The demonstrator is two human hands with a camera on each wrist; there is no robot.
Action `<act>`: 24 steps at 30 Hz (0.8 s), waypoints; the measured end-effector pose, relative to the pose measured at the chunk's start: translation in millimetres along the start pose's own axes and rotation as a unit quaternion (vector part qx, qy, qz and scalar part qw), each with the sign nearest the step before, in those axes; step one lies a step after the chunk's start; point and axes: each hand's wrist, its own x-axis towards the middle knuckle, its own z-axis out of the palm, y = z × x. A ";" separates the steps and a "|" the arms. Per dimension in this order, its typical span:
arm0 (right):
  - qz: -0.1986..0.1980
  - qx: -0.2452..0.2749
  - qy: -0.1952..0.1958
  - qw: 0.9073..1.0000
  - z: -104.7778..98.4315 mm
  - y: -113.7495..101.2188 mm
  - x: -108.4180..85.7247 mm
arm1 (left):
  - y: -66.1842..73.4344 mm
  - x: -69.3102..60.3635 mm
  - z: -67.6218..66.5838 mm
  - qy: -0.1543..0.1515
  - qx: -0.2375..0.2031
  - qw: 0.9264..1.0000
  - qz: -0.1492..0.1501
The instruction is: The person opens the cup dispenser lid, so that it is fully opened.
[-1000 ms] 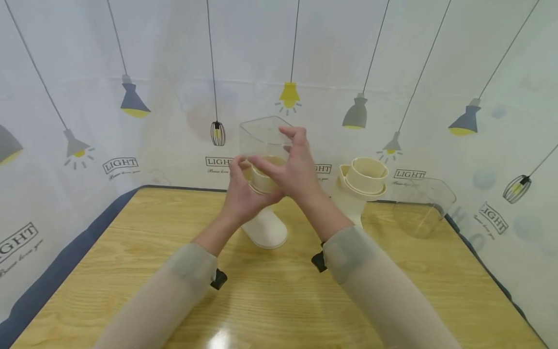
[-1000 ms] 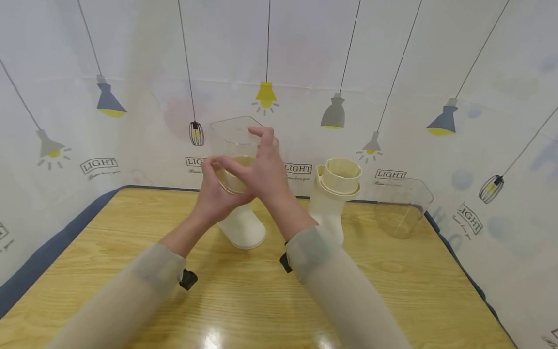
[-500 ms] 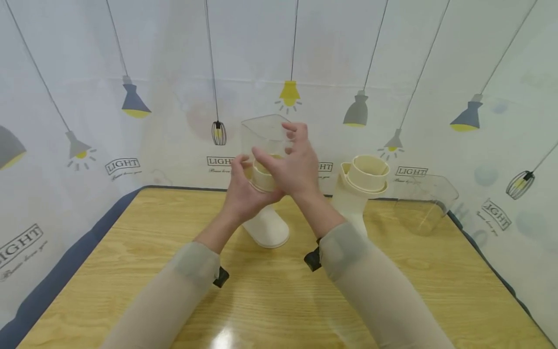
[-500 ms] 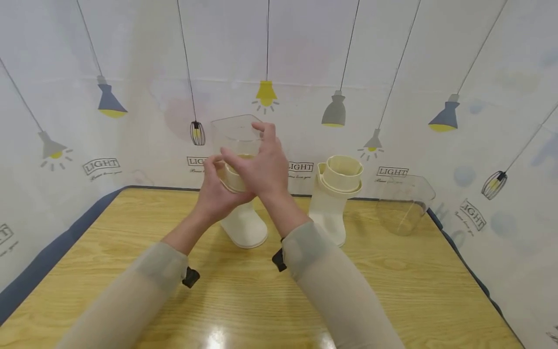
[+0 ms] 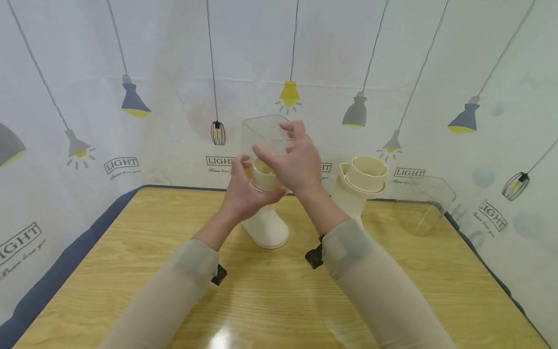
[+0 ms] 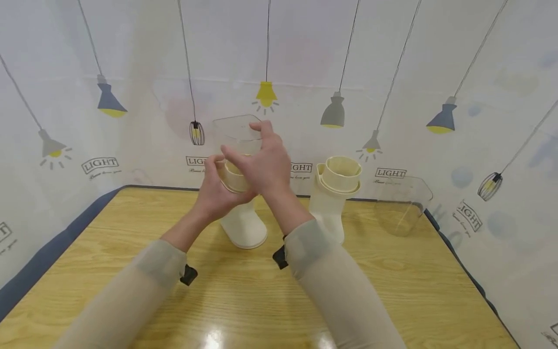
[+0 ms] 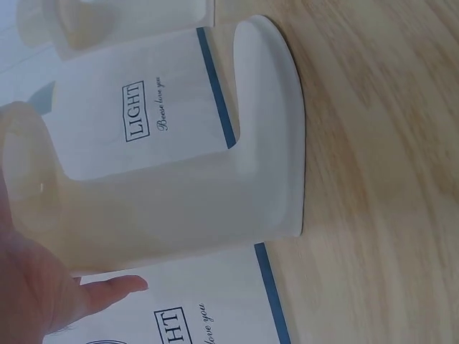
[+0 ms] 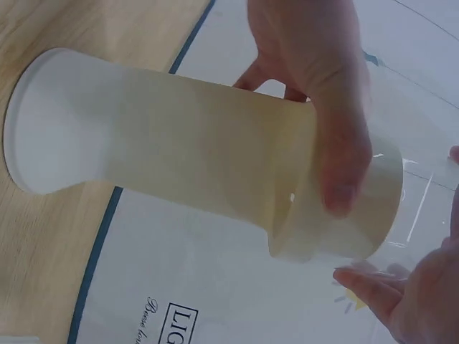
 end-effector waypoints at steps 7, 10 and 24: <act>-0.013 -0.031 -0.010 0.999 -2.4 -4.4 -1.2 | 0.0 -0.7 -2.1 -0.008 0.000 1.000 -0.008; -0.002 -0.018 -0.013 1.000 -5.1 -4.1 -0.1 | -0.5 -1.5 -0.9 -0.007 -0.004 1.000 -0.011; 0.014 -0.023 -0.017 1.000 -13.4 -7.6 -1.0 | 1.1 2.0 1.1 -0.013 0.007 1.000 -0.012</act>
